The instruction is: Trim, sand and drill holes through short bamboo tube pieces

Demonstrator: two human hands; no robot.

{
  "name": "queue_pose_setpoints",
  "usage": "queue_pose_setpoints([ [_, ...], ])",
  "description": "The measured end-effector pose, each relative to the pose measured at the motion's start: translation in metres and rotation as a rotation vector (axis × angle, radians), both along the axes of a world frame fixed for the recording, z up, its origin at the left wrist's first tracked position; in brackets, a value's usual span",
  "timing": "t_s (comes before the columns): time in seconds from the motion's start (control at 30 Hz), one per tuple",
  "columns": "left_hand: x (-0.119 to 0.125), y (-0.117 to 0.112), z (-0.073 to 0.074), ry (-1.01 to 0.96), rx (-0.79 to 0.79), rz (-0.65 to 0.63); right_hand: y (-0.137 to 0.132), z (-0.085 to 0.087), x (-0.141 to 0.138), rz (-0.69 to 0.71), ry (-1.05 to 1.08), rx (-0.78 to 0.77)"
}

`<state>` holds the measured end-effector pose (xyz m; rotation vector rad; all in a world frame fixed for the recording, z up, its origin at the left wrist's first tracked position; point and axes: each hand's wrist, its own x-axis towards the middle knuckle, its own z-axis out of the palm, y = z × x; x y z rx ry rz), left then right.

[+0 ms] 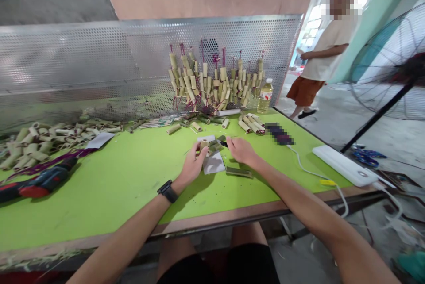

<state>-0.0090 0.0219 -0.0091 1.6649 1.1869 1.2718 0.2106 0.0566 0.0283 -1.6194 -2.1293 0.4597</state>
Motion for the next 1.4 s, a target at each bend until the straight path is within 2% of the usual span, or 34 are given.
queue_pose_setpoints([
  [0.43,-0.003,-0.002,0.008,0.039,0.001,0.062,-0.003,-0.003,-0.004,0.089,0.020,-0.067],
  [0.57,-0.005,-0.004,0.011,-0.023,-0.045,0.048,-0.004,-0.002,-0.002,0.063,0.035,-0.075],
  [0.73,-0.005,0.000,0.005,-0.146,-0.079,0.008,-0.003,0.001,0.001,0.029,0.010,-0.076],
  [0.93,-0.004,0.003,0.001,-0.049,-0.026,-0.005,-0.002,0.000,0.002,0.065,-0.005,-0.053],
  [1.17,-0.001,0.000,0.001,-0.069,-0.008,-0.092,-0.003,-0.001,0.002,0.121,-0.013,-0.036],
  [1.27,-0.002,0.000,-0.004,-0.092,-0.083,-0.116,-0.006,0.001,0.001,0.129,-0.033,-0.036],
  [1.4,-0.002,0.004,-0.009,-0.303,-0.281,-0.170,-0.010,0.001,-0.002,0.161,-0.025,-0.077],
])
